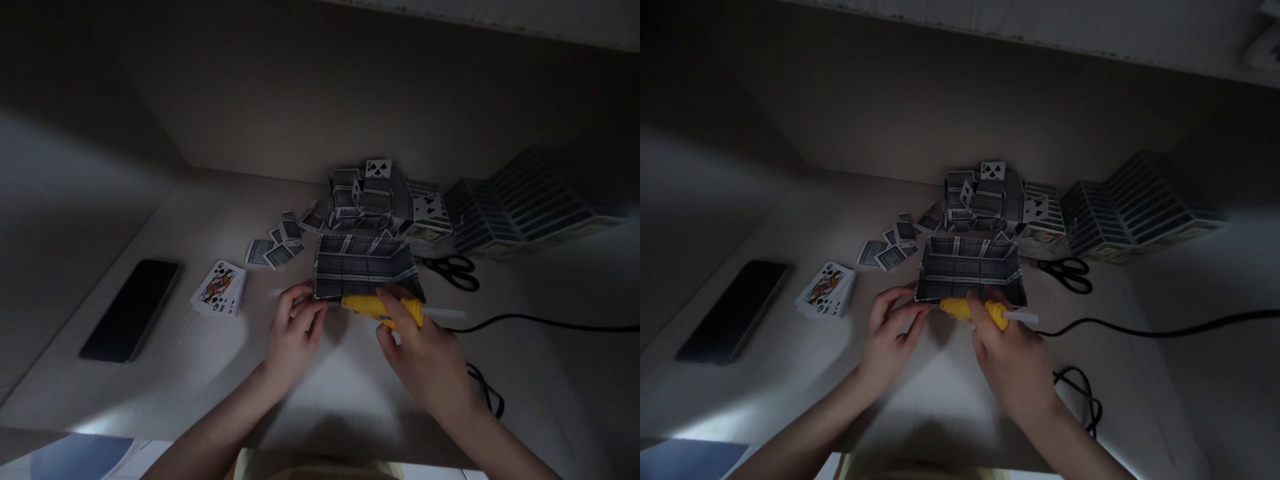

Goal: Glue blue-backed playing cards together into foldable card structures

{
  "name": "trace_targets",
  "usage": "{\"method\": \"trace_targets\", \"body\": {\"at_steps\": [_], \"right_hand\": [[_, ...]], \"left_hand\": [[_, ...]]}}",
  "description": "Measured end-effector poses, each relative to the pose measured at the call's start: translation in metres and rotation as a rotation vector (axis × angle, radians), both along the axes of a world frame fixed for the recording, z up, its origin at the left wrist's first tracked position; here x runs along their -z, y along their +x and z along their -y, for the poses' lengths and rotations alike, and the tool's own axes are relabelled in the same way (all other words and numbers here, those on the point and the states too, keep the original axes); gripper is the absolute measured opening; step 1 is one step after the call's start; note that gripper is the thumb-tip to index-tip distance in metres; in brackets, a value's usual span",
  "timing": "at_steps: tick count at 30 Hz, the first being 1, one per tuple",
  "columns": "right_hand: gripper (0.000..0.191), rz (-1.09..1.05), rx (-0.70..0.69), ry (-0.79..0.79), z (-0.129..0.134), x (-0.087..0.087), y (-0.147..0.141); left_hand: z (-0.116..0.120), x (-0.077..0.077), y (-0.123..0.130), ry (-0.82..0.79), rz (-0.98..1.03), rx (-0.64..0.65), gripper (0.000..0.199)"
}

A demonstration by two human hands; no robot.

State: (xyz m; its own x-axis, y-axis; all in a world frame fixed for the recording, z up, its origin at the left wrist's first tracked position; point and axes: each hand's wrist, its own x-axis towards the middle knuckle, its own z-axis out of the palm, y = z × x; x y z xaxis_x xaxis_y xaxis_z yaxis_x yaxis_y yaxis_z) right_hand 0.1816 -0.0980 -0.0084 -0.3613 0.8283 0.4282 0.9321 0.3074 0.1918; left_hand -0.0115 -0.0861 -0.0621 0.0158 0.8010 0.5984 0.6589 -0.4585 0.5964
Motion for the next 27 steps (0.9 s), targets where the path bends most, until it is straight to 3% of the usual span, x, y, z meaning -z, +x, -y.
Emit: {"method": "trace_targets", "body": {"at_steps": [17,27], "right_hand": [[0.037,0.021,-0.008,-0.036,0.0014,-0.0083,-0.0018],[0.044,-0.031,-0.007,-0.104,0.0041,-0.0032,0.0001]], "left_hand": [[0.0003,-0.0009,-0.0027,-0.011,0.003,-0.009,0.013],[0.0005,-0.0019,-0.0029,-0.026,-0.007,-0.023,0.012]]}}
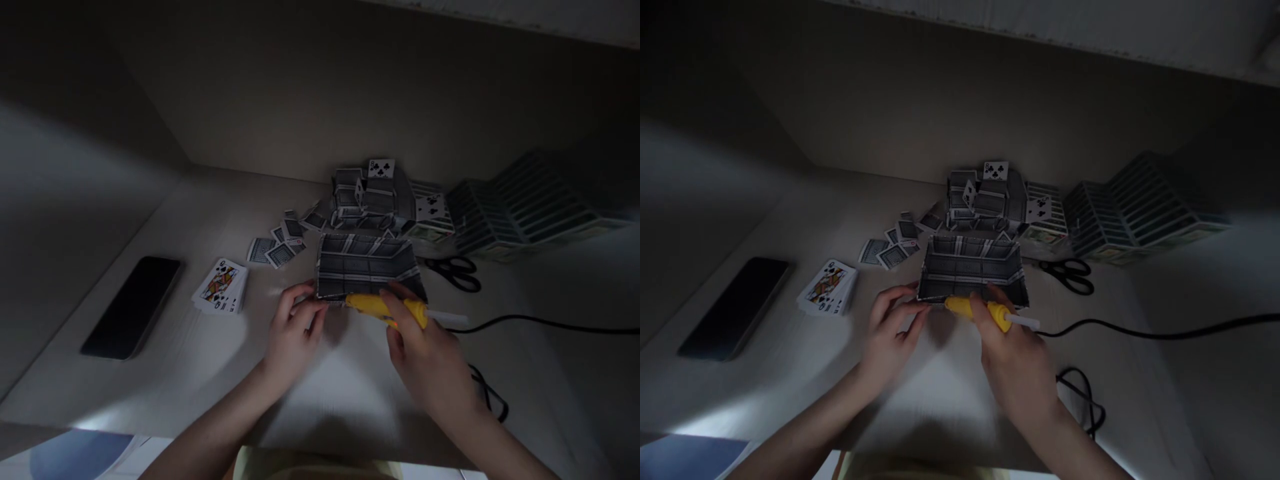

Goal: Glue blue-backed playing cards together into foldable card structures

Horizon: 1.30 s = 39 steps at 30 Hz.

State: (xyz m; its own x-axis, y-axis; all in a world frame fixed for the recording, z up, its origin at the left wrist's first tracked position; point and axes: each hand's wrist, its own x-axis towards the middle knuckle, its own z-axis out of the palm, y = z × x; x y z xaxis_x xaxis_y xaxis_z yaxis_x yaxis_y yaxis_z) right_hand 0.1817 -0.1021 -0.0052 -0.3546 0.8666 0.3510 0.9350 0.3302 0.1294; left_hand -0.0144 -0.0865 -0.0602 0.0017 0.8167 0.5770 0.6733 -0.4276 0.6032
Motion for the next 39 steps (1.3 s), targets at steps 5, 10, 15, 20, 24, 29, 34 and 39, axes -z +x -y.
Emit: {"method": "trace_targets", "body": {"at_steps": [5,10,15,20,24,29,34,39], "right_hand": [[0.044,0.018,0.016,-0.018,0.0,0.0,-0.003],[0.046,0.024,0.035,-0.031,0.001,-0.001,-0.006],[0.048,0.027,0.024,-0.024,0.0,-0.001,-0.007],[0.046,0.058,0.02,-0.007,0.0,0.0,-0.008],[0.046,0.053,0.006,-0.019,-0.001,-0.001,-0.01],[0.056,0.046,-0.01,-0.031,-0.002,-0.002,-0.013],[0.051,0.032,-0.02,-0.048,-0.002,-0.003,-0.017],[0.048,0.015,-0.032,-0.046,-0.005,-0.004,-0.018]], "left_hand": [[0.0,-0.001,0.0,-0.005,0.024,0.002,0.011],[-0.001,-0.001,-0.001,-0.009,0.035,0.015,0.01],[-0.002,0.001,-0.002,-0.025,0.037,0.0,0.008],[-0.003,0.002,-0.003,-0.003,0.05,0.015,0.008],[-0.004,0.001,-0.005,-0.005,0.069,0.02,0.008],[-0.003,0.005,-0.005,-0.081,0.142,0.001,0.008],[-0.002,0.009,-0.005,-0.199,0.256,0.018,0.03],[-0.002,0.005,-0.007,-0.168,0.188,0.043,0.03]]}}
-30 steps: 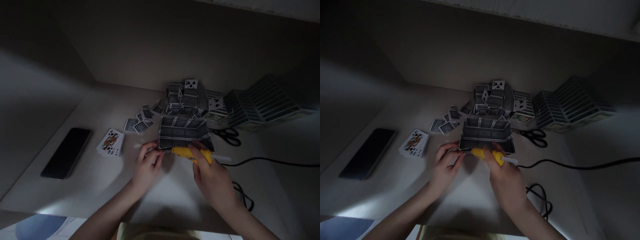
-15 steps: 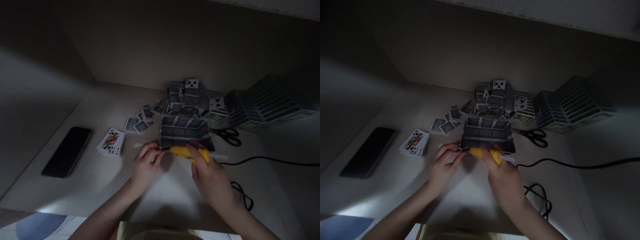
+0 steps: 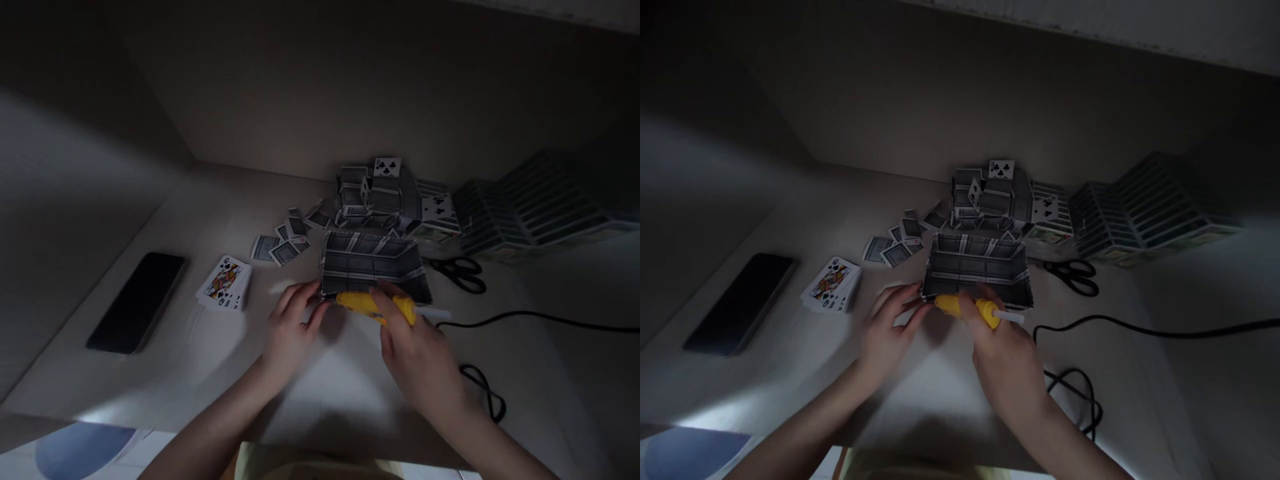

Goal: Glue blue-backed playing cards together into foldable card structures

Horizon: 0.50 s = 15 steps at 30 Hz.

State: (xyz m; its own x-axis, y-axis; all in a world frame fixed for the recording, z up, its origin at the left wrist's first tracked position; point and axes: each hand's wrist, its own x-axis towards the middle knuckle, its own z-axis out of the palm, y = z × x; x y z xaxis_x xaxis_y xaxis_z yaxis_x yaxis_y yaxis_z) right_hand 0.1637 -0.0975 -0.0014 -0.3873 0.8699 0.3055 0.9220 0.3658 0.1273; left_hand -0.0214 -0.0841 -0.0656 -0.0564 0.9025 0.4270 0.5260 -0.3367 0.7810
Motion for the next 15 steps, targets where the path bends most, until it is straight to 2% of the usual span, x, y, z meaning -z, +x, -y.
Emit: {"method": "trace_targets", "body": {"at_steps": [15], "right_hand": [[0.052,-0.001,-0.01,0.0,0.0005,0.0023,-0.0009]], "left_hand": [[-0.0001,0.0042,-0.0002,0.029,-0.075,-0.03,0.031]]}}
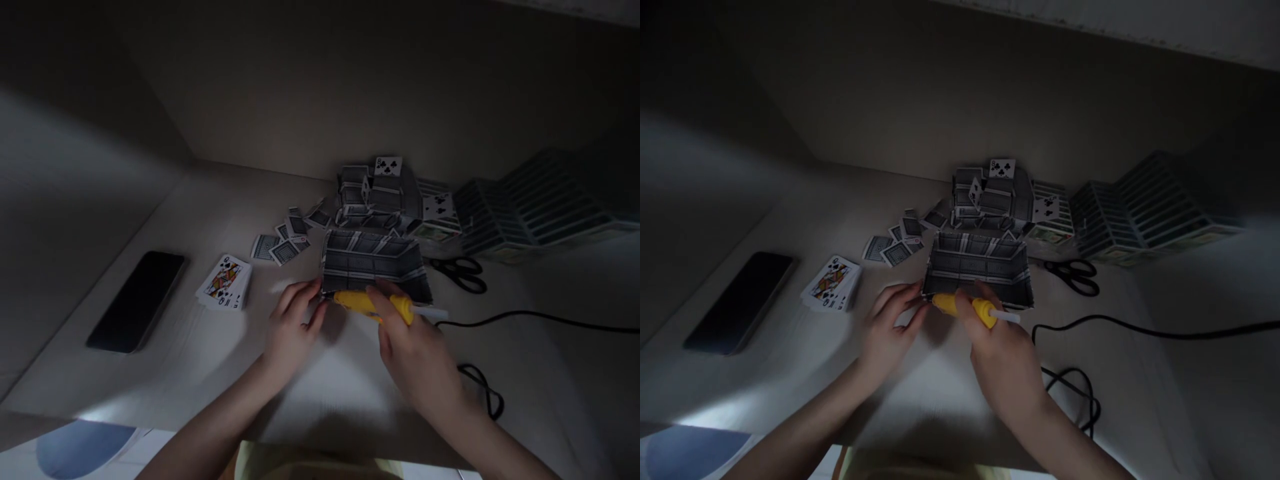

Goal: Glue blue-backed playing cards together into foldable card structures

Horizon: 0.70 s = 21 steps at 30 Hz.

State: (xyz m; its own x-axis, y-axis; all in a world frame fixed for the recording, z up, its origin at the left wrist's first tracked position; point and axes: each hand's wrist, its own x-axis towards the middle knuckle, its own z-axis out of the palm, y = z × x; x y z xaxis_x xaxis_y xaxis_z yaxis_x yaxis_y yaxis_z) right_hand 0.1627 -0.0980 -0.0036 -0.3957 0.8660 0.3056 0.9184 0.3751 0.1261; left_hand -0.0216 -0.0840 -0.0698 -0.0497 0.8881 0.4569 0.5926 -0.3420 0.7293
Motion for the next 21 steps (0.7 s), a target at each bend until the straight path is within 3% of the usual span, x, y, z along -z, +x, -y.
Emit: {"method": "trace_targets", "body": {"at_steps": [21], "right_hand": [[0.047,-0.06,-0.046,0.022,0.0021,-0.0005,0.0013]], "left_hand": [[-0.0003,-0.0005,0.0,-0.02,-0.033,-0.001,0.036]]}}
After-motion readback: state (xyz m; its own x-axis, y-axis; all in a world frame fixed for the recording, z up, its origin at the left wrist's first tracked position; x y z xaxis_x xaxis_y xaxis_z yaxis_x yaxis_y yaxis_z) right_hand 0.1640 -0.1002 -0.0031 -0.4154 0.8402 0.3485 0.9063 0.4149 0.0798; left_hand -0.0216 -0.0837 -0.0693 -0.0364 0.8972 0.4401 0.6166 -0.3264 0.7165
